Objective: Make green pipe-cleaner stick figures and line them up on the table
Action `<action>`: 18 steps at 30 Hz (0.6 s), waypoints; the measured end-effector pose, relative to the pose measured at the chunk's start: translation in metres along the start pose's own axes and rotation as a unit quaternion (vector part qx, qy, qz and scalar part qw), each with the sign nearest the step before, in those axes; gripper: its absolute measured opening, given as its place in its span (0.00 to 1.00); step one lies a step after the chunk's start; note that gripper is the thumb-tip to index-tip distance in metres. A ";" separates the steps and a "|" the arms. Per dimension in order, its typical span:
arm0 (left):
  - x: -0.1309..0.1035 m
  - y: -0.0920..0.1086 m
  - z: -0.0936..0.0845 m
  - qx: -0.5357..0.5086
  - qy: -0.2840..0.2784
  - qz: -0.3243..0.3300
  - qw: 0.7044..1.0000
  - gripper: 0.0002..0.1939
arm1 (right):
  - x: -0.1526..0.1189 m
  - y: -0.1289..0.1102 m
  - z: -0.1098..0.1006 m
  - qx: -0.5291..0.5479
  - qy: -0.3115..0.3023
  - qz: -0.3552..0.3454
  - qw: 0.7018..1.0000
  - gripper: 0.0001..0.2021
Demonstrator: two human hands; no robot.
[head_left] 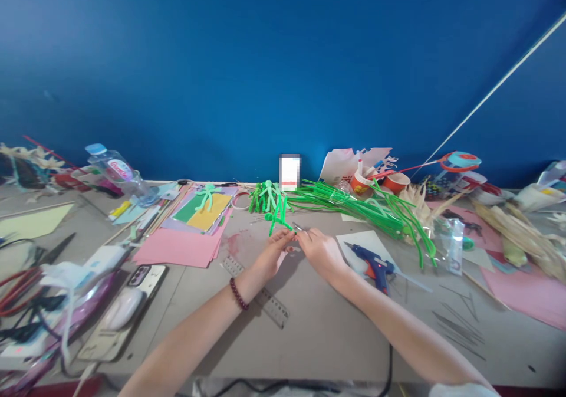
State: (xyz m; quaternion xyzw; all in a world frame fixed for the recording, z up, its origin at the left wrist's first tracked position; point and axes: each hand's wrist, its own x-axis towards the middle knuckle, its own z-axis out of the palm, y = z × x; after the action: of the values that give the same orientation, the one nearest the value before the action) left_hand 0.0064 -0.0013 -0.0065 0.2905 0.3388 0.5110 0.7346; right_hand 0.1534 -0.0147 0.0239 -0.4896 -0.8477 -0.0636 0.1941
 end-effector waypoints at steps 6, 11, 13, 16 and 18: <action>-0.001 -0.002 0.000 0.011 0.017 0.019 1.000 0.08 | 0.001 0.000 -0.004 -0.005 -0.031 -0.031 0.999 0.10; -0.002 -0.001 0.005 0.026 0.013 0.036 0.999 0.08 | 0.005 0.001 -0.004 0.155 -0.032 0.068 0.985 0.11; -0.002 0.001 0.008 0.031 -0.017 0.049 0.998 0.10 | 0.007 0.003 -0.004 0.296 -0.043 0.138 0.944 0.12; -0.004 0.004 0.011 0.040 -0.081 0.049 0.995 0.14 | 0.010 0.005 -0.003 0.539 -0.128 0.234 0.799 0.15; -0.005 0.005 0.010 0.031 -0.093 0.043 0.994 0.16 | 0.011 0.004 -0.003 0.672 -0.202 0.264 0.662 0.16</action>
State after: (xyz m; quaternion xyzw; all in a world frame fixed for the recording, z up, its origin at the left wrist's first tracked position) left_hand 0.0106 -0.0048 0.0047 0.3732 0.2719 0.5025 0.7310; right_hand 0.1529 -0.0044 0.0304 -0.4302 -0.5136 0.6779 0.3026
